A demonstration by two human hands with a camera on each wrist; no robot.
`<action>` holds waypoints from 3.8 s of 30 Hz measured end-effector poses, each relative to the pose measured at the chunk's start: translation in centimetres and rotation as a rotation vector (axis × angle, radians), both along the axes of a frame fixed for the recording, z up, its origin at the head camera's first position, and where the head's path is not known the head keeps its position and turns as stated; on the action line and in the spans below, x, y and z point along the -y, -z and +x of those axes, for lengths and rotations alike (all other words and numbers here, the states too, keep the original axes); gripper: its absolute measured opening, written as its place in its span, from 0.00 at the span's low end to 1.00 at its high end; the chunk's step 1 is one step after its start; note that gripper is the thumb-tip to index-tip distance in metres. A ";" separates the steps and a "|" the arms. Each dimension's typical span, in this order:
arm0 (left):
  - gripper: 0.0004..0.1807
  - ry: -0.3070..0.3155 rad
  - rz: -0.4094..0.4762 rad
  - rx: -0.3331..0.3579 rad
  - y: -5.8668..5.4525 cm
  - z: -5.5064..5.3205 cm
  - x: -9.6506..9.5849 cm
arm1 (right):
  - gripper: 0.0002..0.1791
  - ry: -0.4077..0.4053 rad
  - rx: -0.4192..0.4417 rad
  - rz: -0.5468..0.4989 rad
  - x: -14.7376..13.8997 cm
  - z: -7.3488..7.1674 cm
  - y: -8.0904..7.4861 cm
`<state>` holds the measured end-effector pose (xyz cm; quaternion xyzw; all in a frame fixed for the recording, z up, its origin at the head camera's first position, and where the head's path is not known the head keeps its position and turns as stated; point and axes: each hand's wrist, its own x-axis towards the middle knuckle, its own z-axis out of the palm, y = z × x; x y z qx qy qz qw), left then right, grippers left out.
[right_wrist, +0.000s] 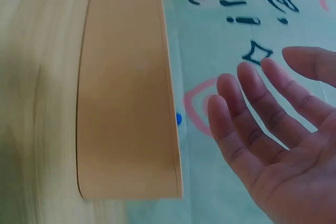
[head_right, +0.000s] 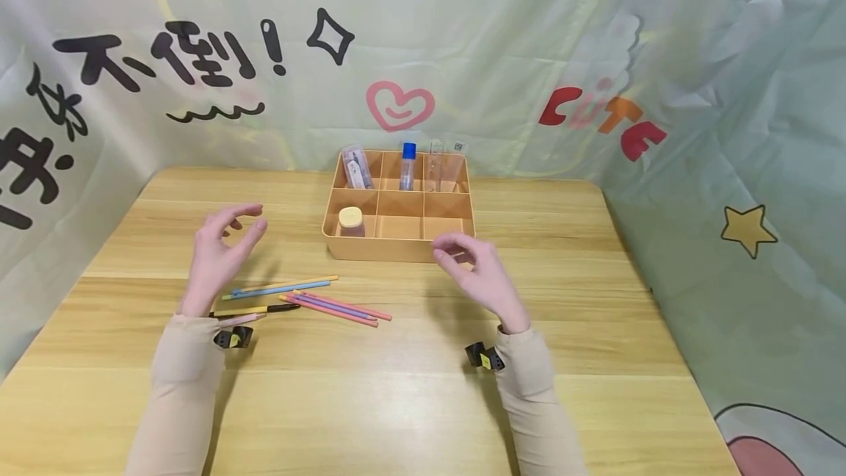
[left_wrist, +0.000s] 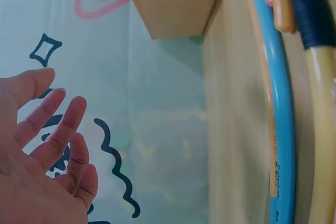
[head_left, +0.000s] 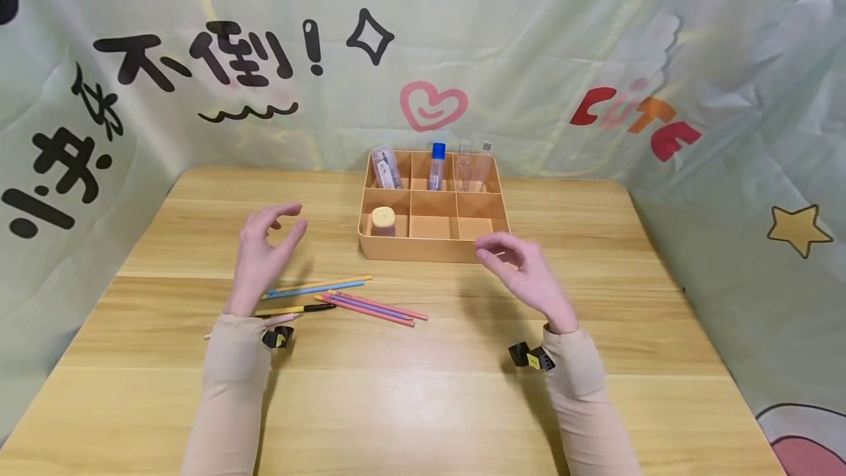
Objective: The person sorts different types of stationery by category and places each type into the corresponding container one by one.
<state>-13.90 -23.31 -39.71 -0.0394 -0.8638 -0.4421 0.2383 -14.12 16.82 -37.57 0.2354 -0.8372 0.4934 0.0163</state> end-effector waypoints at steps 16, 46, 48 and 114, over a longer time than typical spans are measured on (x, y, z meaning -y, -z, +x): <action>0.17 -0.020 0.005 -0.009 0.3 -0.1 0.3 | 0.06 -0.379 -0.097 0.429 8.0 2.2 3.2; 0.17 0.017 0.028 -0.018 0.0 0.0 0.1 | 0.02 -0.299 0.015 0.512 9.0 1.6 5.6; 0.17 0.018 0.028 -0.022 0.0 0.0 0.1 | 0.02 -0.288 0.033 0.520 8.9 1.6 5.6; 0.17 0.025 0.020 0.003 0.0 0.1 -0.2 | 0.09 -0.047 -0.275 0.341 4.1 0.9 1.1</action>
